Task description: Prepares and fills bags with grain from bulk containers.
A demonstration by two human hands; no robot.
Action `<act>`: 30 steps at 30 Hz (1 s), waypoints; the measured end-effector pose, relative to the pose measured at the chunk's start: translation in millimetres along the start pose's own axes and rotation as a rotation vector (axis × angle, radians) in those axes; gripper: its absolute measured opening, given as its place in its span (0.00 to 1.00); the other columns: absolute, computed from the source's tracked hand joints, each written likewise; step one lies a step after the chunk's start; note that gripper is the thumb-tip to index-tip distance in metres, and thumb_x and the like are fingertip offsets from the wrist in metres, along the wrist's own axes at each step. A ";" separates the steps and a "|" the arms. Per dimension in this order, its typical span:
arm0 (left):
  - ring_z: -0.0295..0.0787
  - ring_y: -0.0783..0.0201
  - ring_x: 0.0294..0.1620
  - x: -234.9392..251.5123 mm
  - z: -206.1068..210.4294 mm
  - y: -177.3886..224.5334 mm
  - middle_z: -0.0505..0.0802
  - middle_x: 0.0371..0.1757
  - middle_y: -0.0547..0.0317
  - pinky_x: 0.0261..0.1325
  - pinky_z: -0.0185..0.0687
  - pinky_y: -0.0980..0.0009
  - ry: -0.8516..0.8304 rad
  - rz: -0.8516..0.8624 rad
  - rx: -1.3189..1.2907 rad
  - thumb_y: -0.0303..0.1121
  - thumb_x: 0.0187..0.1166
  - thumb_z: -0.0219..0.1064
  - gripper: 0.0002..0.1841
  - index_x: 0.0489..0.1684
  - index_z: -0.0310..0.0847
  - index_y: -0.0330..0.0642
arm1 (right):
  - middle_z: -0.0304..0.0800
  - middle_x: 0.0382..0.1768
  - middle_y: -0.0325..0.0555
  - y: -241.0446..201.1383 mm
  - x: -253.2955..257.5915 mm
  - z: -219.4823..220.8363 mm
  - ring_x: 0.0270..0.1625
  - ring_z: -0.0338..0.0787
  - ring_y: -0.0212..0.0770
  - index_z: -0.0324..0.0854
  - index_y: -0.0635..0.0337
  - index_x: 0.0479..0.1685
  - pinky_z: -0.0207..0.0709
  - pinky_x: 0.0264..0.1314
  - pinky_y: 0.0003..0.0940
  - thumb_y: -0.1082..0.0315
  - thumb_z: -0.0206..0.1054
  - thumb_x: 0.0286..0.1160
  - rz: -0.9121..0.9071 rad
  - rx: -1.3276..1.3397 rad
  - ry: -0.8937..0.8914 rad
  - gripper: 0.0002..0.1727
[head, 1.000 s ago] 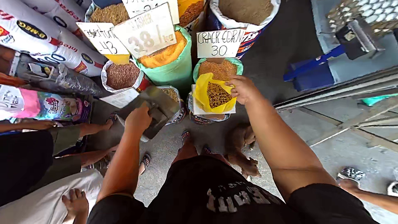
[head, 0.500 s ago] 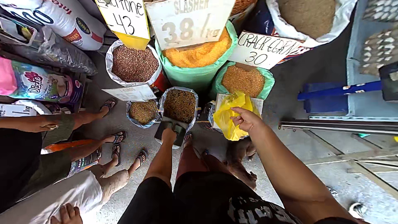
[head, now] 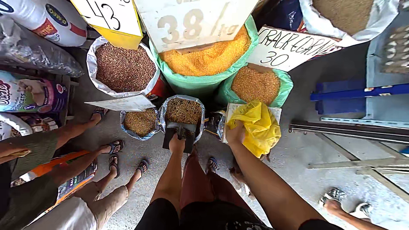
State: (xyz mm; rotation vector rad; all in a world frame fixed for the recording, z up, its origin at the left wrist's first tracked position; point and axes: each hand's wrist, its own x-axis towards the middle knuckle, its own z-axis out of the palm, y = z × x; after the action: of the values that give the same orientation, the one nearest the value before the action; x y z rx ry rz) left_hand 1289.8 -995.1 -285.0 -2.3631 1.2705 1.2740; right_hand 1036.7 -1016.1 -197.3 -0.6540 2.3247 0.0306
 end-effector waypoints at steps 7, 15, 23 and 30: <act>0.92 0.46 0.62 -23.0 4.6 -42.9 0.94 0.59 0.46 0.67 0.81 0.40 0.063 0.057 -0.056 0.38 0.78 0.68 0.23 0.73 0.83 0.45 | 0.84 0.68 0.65 29.1 -33.8 -42.9 0.74 0.82 0.54 0.80 0.69 0.70 0.69 0.80 0.54 0.61 0.57 0.91 -0.259 0.371 0.092 0.21; 0.92 0.45 0.62 -51.5 7.5 -73.4 0.94 0.59 0.43 0.68 0.81 0.42 0.139 0.093 -0.091 0.36 0.75 0.69 0.24 0.71 0.84 0.39 | 0.87 0.41 0.35 76.4 -91.0 -103.5 0.45 0.91 0.30 0.65 0.65 0.67 0.87 0.59 0.34 0.69 0.41 0.88 -0.415 1.123 0.167 0.16; 0.93 0.44 0.59 -79.3 17.5 -80.5 0.95 0.54 0.41 0.66 0.82 0.42 0.284 0.128 -0.177 0.34 0.72 0.72 0.21 0.64 0.86 0.36 | 0.85 0.45 0.32 122.5 -95.1 -183.2 0.42 0.91 0.32 0.59 0.53 0.78 0.87 0.49 0.31 0.67 0.43 0.89 -0.574 1.282 0.197 0.20; 0.92 0.42 0.58 -116.6 26.6 -83.2 0.95 0.53 0.41 0.64 0.82 0.39 0.402 0.125 -0.195 0.35 0.71 0.75 0.20 0.62 0.88 0.38 | 0.88 0.47 0.32 181.9 -105.5 -240.7 0.43 0.90 0.34 0.78 0.42 0.60 0.85 0.43 0.29 0.59 0.45 0.92 -0.798 1.416 0.150 0.15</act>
State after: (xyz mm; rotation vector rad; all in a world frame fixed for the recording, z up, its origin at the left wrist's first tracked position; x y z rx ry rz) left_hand 1304.4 -859.8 -232.9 -2.8249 1.4819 1.0258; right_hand 865.3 -858.8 21.8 -0.6999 1.4458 -1.8260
